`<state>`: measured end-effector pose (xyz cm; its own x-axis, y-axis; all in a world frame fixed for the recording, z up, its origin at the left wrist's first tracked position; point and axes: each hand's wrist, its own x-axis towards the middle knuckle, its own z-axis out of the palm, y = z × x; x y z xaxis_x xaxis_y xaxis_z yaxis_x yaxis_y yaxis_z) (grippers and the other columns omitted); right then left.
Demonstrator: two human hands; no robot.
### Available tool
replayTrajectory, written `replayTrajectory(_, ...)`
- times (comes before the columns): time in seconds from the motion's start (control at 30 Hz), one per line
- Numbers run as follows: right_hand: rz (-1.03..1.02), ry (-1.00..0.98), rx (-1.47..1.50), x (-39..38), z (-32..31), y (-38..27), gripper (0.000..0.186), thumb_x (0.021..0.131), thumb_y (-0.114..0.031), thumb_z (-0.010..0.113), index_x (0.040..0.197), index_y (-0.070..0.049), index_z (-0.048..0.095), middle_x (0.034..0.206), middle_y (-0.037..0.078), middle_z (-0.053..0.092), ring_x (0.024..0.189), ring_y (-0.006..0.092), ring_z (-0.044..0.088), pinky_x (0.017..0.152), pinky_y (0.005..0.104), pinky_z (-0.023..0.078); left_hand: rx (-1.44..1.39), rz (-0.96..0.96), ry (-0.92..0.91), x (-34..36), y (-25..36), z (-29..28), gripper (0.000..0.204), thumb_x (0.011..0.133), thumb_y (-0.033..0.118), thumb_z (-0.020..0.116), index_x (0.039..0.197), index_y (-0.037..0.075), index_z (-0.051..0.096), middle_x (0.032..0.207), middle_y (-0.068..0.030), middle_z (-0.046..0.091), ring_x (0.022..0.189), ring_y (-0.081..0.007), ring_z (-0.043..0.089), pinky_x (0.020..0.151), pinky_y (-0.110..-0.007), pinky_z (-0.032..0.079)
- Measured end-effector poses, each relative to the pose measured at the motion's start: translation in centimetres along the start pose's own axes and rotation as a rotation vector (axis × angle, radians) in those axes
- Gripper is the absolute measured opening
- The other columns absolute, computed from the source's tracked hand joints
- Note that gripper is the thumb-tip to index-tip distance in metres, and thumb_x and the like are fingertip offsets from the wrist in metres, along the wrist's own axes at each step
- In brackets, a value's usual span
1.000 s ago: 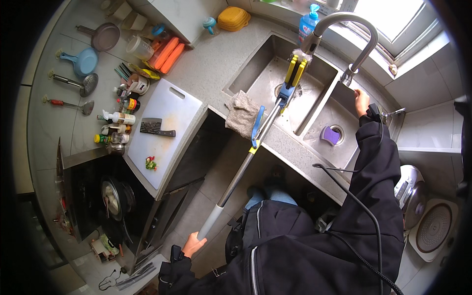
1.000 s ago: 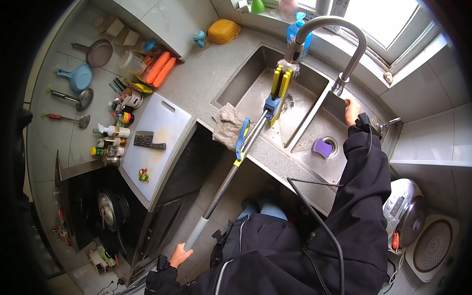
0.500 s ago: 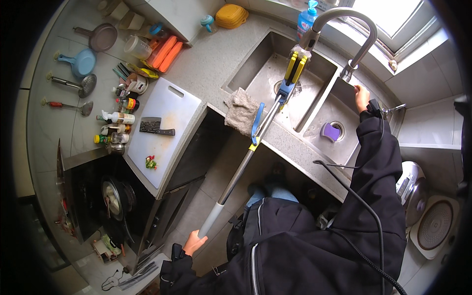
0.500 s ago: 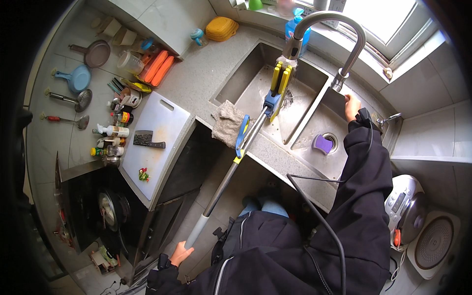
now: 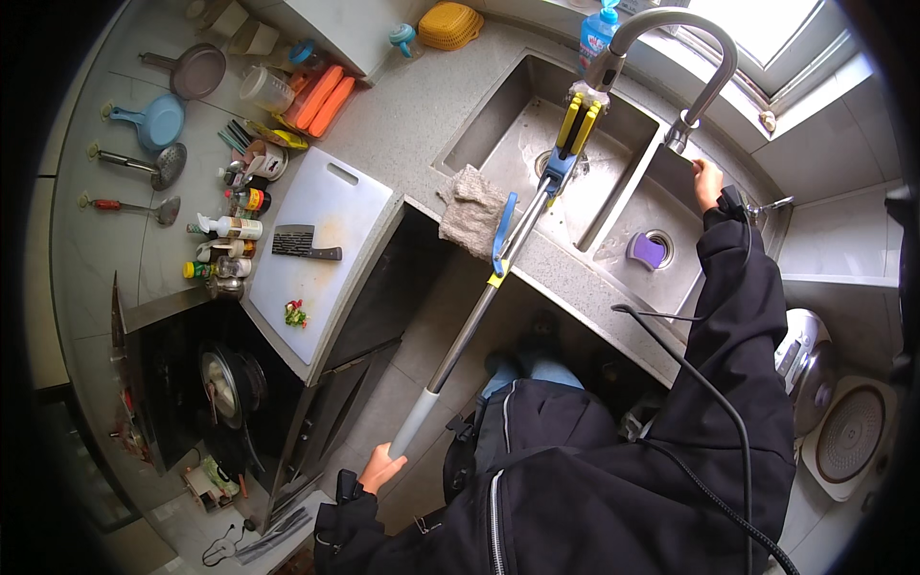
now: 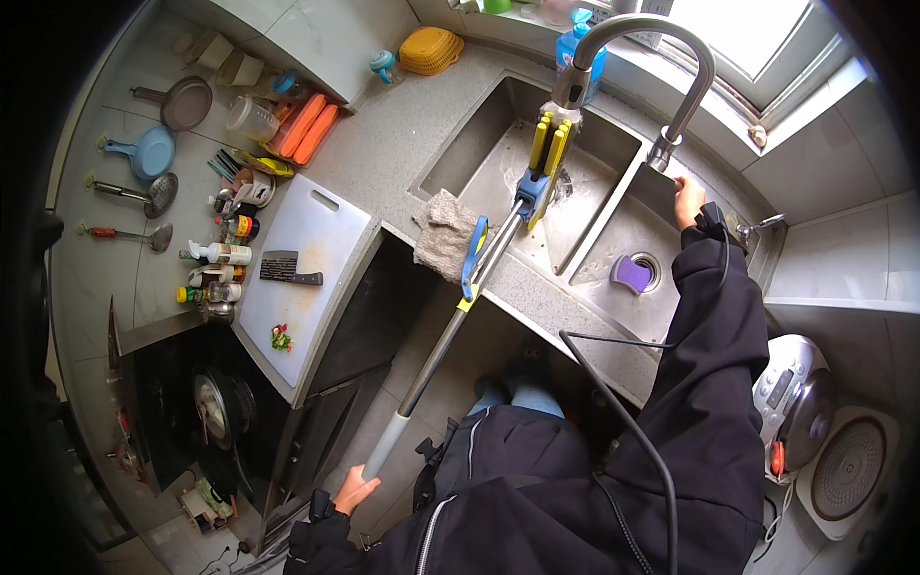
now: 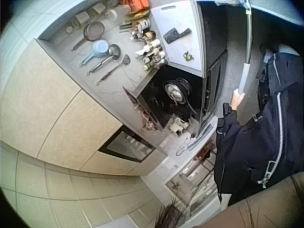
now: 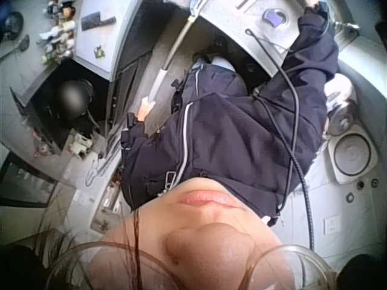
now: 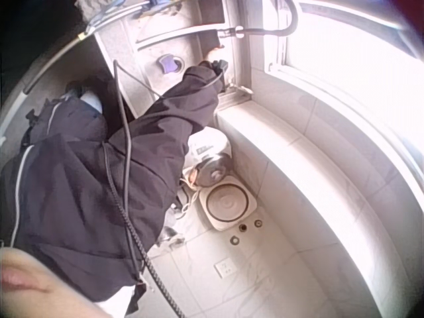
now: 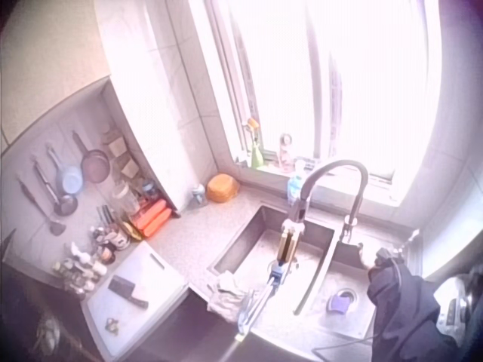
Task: The person mops the tiled floor of a living and dining area using a flat mop, moving around furniture and into the kitchen. The person then rinses the mop head under the kitchen sink faucet.
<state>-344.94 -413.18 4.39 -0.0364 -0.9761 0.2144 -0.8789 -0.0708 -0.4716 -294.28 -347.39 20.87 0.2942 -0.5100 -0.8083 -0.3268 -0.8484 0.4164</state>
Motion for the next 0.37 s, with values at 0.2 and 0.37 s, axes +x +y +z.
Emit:
replayTrajectory(0.2,0.007,-0.025,-0.031,0.08,-0.31,-0.30,0.015,0.075,-0.011,0.054,0.087,-0.006,0.062,0.079,0.018,0.059,0.077,0.0298,0.059,0.069,0.0344,0.045,-0.029,-0.057,-0.021,-0.09,0.55,-0.05,0.015,0.064,0.011,0.055,0.064,-0.002,0.046,0.053,-0.0048,0.045,0.052,-0.0102,0.043,0.048,-0.029,0.037)
replayTrajectory(0.37,0.034,-0.058,-0.029,0.26,-0.47,-0.32,0.016,0.075,-0.012,0.055,0.089,-0.006,0.063,0.079,0.018,0.060,0.080,0.0287,0.059,0.071,0.0342,0.045,-0.078,-0.111,-0.080,-0.05,0.25,-0.24,0.013,0.066,0.011,0.055,0.067,0.001,0.048,0.053,-0.0021,0.046,0.050,-0.0102,0.044,0.046,-0.029,0.037)
